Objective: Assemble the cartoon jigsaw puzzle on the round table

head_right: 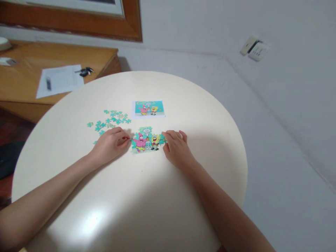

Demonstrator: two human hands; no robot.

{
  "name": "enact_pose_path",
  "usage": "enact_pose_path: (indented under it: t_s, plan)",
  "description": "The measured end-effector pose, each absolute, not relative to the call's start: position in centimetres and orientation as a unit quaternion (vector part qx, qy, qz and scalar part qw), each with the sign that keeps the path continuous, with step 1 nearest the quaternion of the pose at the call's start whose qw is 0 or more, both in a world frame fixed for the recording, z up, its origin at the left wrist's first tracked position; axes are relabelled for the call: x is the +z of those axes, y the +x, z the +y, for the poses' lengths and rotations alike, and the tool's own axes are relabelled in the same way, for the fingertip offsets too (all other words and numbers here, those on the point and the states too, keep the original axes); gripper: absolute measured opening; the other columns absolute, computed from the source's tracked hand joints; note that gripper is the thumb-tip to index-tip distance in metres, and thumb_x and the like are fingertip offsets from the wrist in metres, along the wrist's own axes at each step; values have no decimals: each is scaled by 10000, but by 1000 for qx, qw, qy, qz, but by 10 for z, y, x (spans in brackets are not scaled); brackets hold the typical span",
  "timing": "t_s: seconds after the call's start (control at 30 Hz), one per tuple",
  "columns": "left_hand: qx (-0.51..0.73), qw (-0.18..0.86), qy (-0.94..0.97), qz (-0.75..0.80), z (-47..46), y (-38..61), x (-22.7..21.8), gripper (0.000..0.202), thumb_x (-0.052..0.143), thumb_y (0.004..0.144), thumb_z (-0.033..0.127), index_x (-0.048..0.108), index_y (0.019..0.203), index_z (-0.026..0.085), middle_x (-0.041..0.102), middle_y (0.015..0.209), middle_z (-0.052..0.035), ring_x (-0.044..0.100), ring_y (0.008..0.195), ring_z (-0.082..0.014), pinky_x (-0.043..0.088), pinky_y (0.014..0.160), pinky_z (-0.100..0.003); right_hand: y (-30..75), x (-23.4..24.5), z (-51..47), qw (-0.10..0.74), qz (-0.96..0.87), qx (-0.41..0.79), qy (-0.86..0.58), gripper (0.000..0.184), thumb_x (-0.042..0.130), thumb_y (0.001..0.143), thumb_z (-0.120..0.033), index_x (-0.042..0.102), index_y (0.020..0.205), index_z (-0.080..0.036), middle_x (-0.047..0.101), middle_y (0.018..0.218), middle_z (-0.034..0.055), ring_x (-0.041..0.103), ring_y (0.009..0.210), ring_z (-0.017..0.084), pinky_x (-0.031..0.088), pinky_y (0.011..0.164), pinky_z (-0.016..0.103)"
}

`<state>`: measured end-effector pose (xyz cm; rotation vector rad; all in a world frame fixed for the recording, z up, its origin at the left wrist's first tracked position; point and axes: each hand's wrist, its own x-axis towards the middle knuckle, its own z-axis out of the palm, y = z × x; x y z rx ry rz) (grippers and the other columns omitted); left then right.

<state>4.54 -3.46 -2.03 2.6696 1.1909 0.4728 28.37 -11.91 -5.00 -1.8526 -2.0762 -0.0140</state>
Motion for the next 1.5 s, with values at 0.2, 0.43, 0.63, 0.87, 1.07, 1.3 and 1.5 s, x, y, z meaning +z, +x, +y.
enact_pose_path:
  t_s: [0.2,0.43,0.63,0.87,1.07,1.3,1.5]
  plan:
    - [150,112,900,395,-36,45,-18,172,497,778,199,664,758,162,614,734,-52,550,640,-162,405,600,-276,284,-52,-119,193,-732,-7,-653,441,399,794,-100,588,1183,-187,629,1171,119,543,1115,232,261,1048,430]
    - [167,146,894,390,-35,45,-20,178,466,799,180,625,723,160,570,687,-36,498,566,-129,384,548,-254,287,-51,-118,181,-734,4,-655,438,405,799,-115,589,1189,-194,618,1169,119,535,1113,245,277,1040,441]
    - [179,145,892,388,-34,45,-23,155,478,790,163,621,729,164,555,677,-29,490,561,-124,381,545,-249,288,-54,-117,199,-734,10,-649,442,415,798,-114,594,1192,-205,624,1156,115,541,1116,245,313,1004,432]
    - [164,142,894,392,-34,45,-22,168,472,797,157,630,741,156,561,691,-40,490,567,-130,380,553,-263,290,-54,-116,191,-733,12,-652,417,416,809,-105,610,1167,-195,623,1160,119,550,1111,238,354,966,405]
    - [175,142,896,382,-33,44,-24,183,454,803,164,626,738,159,557,685,-35,483,562,-121,383,546,-255,292,-57,-116,193,-733,13,-652,440,430,802,-115,613,1189,-210,618,1168,108,553,1099,243,375,953,410]
    - [170,154,897,379,-32,44,-24,195,437,807,172,617,733,160,544,667,-35,479,563,-129,383,557,-269,293,-56,-116,214,-727,26,-652,421,439,788,-120,626,1154,-207,627,1155,100,565,1096,239,387,963,404]
    - [171,156,900,369,-34,45,-22,192,438,800,161,606,709,171,532,626,-20,471,545,-121,370,546,-259,292,-53,-115,223,-719,33,-657,348,448,809,-143,638,1096,-194,646,1125,104,582,1081,229,398,957,398]
